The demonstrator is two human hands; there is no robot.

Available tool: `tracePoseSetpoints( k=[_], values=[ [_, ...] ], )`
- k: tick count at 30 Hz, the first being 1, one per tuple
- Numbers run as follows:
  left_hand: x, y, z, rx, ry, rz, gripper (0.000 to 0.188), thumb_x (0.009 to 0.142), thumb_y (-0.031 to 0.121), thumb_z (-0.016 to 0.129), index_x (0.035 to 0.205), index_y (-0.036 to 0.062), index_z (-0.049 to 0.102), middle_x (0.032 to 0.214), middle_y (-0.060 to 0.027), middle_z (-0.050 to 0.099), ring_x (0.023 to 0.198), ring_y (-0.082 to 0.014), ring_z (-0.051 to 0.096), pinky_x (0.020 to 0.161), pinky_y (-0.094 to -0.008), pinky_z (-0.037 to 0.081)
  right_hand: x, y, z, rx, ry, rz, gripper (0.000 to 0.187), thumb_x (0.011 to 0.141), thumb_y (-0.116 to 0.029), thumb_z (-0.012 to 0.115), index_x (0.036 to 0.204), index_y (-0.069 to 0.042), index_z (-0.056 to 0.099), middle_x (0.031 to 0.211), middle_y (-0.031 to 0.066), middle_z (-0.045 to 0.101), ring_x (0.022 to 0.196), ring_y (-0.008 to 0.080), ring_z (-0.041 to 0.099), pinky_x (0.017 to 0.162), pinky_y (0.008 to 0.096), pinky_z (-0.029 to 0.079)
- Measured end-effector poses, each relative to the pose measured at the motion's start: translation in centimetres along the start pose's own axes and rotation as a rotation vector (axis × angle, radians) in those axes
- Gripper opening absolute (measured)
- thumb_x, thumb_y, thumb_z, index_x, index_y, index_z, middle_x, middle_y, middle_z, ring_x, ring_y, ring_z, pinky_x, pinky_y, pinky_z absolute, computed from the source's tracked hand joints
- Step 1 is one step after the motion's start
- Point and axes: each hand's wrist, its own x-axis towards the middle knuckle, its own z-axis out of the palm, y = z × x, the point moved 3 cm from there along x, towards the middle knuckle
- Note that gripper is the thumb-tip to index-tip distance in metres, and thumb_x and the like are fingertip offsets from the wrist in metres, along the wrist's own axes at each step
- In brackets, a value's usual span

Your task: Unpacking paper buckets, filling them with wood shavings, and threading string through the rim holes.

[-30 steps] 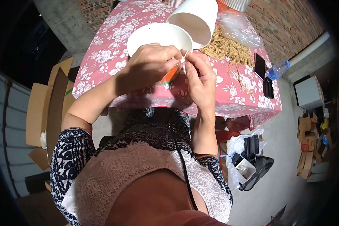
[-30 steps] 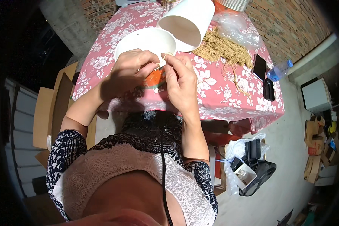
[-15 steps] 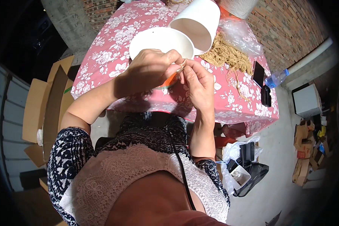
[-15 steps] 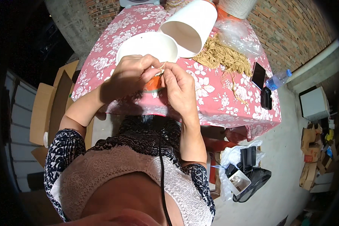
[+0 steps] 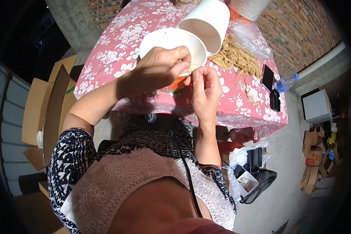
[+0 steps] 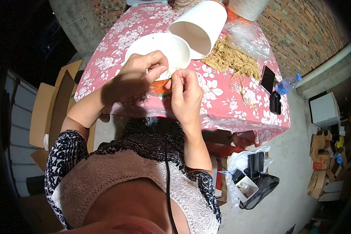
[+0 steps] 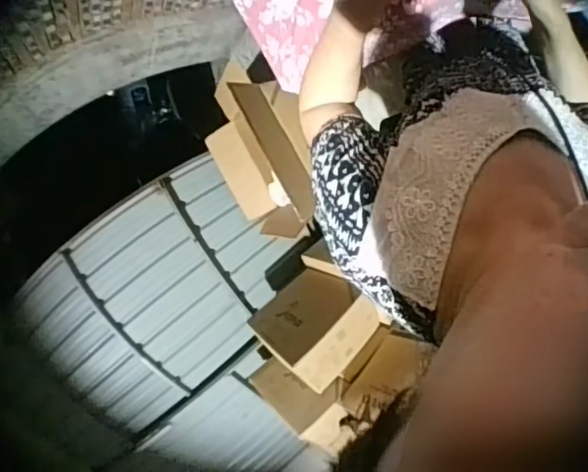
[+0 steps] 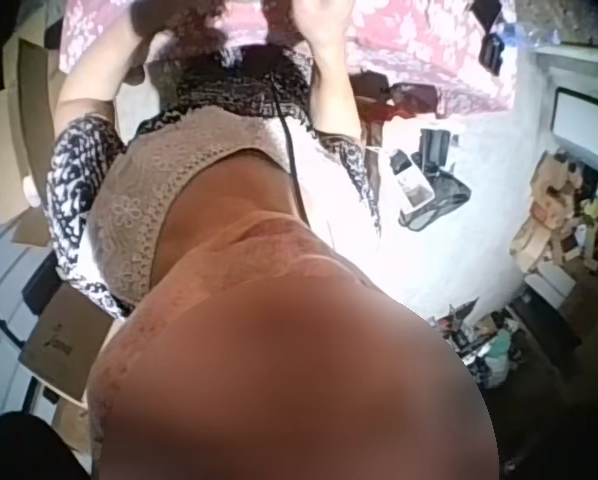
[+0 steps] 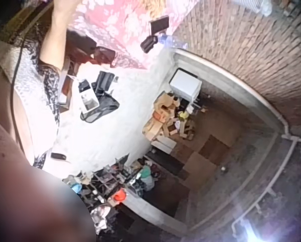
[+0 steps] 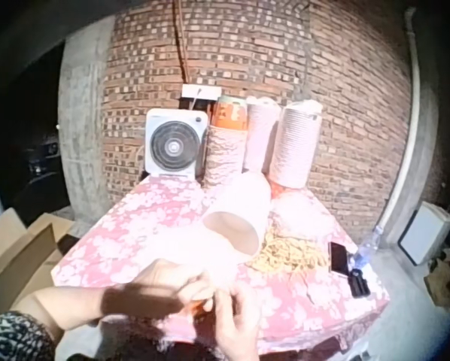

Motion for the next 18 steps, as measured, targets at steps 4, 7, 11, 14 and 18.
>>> tracePoseSetpoints(
  k=[4, 7, 11, 14, 18],
  values=[
    [0.0, -0.6, 0.1, 0.060, 0.016, -0.090, 0.011, 0.090, 0.009, 0.054, 0.087, -0.0014, 0.055, 0.061, -0.0035, 0.050, 0.056, -0.0086, 0.044, 0.051, -0.0285, 0.036, -1.6, -0.6, 0.3, -0.388, 0.077, -0.243, 0.005, 0.094, -0.001, 0.054, 0.089, 0.000, 0.053, 0.072, 0.0123, 0.062, 0.061, 0.0213, 0.063, 0.057, 0.0310, 0.050],
    [0.3, -0.6, 0.3, 0.094, 0.039, -0.120, 0.010, 0.090, 0.008, 0.054, 0.087, -0.0017, 0.055, 0.060, -0.0036, 0.050, 0.056, -0.0085, 0.043, 0.051, -0.0288, 0.037, -2.6, 0.1, 0.6, -0.565, 0.017, -0.381, 0.007, 0.086, 0.002, 0.060, 0.089, -0.001, 0.054, 0.075, 0.0147, 0.057, 0.065, 0.0330, 0.061, 0.057, 0.0389, 0.049],
    [0.8, -0.4, 0.3, 0.156, 0.071, -0.086, 0.012, 0.088, 0.009, 0.053, 0.089, -0.0013, 0.058, 0.063, -0.0199, 0.060, 0.061, -0.0346, 0.063, 0.060, -0.0423, 0.047, -1.7, -0.9, 0.2, -0.645, 0.143, -0.581, 0.015, 0.079, 0.007, 0.065, 0.090, 0.000, 0.058, 0.090, 0.0147, 0.056, 0.067, 0.0290, 0.060, 0.055, 0.0373, 0.048],
    [1.0, -1.1, 0.5, 0.169, 0.045, -0.080, 0.010, 0.087, 0.008, 0.053, 0.089, -0.0007, 0.058, 0.064, -0.0194, 0.060, 0.060, -0.0333, 0.063, 0.058, -0.0417, 0.047, -1.9, -1.8, 0.1, -0.667, 0.203, -0.585, 0.016, 0.077, 0.008, 0.066, 0.090, -0.001, 0.061, 0.089, 0.0145, 0.057, 0.068, 0.0275, 0.060, 0.056, 0.0368, 0.049],
    [1.0, -1.0, 0.6, 0.132, -0.012, -0.069, 0.005, 0.086, 0.002, 0.056, 0.090, -0.0011, 0.057, 0.064, -0.0060, 0.053, 0.059, -0.0104, 0.049, 0.055, -0.0283, 0.042, -1.1, -1.1, -0.6, -0.626, 0.181, -0.673, 0.015, 0.077, 0.008, 0.066, 0.089, 0.001, 0.061, 0.078, 0.0138, 0.060, 0.066, 0.0260, 0.060, 0.056, 0.0353, 0.048]
  ],
)
